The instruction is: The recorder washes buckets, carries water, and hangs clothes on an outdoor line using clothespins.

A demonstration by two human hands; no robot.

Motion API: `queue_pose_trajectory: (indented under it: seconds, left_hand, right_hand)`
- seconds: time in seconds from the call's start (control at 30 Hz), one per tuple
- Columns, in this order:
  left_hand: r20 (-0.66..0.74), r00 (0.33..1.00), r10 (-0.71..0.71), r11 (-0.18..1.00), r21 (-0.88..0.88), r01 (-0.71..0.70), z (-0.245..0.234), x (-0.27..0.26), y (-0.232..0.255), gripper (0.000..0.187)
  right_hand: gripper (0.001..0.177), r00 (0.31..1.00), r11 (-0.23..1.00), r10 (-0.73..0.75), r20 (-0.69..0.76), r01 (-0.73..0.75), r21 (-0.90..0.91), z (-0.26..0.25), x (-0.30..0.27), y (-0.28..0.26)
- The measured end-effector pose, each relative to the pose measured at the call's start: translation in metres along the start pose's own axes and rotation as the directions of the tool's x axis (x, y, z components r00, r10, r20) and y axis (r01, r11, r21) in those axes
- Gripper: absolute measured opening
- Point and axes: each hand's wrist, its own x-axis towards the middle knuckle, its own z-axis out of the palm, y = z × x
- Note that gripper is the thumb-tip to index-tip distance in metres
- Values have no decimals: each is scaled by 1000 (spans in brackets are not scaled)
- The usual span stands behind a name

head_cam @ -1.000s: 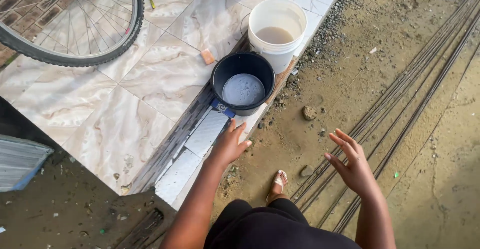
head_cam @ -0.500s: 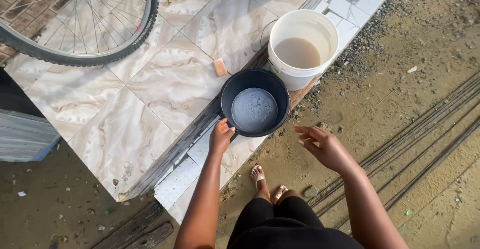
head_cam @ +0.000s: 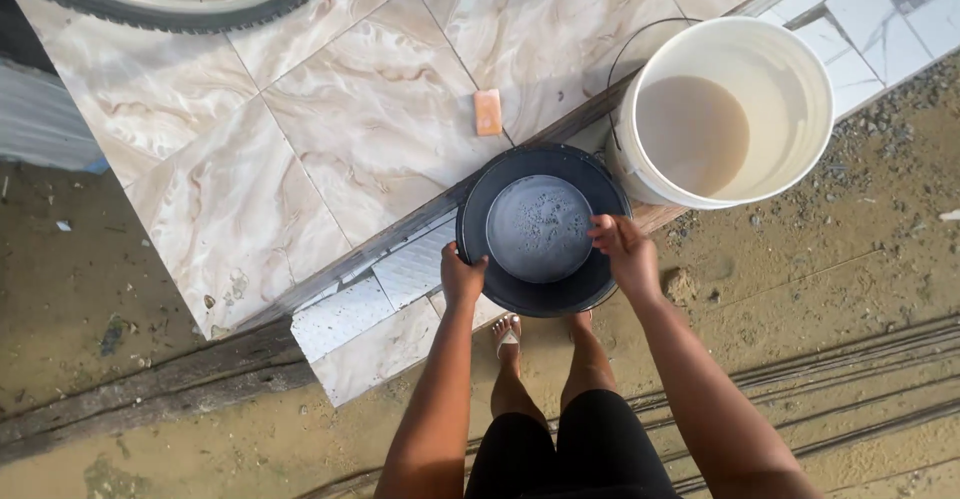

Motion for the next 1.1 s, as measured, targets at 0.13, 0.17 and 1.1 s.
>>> queue_pose_trajectory:
  seconds: [0.13,0.17,1.1]
  left_hand:
    - [187,975,-117,971,-185,152,-12,-38,4,51]
    - [303,927,-222,927,-229,297,-32,-49,41,42]
    - [298,912,-283,747,-527,405,-56,-131,68,29]
  right_hand:
    - [21,940,870,-238,246,319,-377,45,34,7]
    - [19,881,788,-286,376,440,-430,60,46,19]
    - [45,637,719,-10,771,540,-437,83,-16,107]
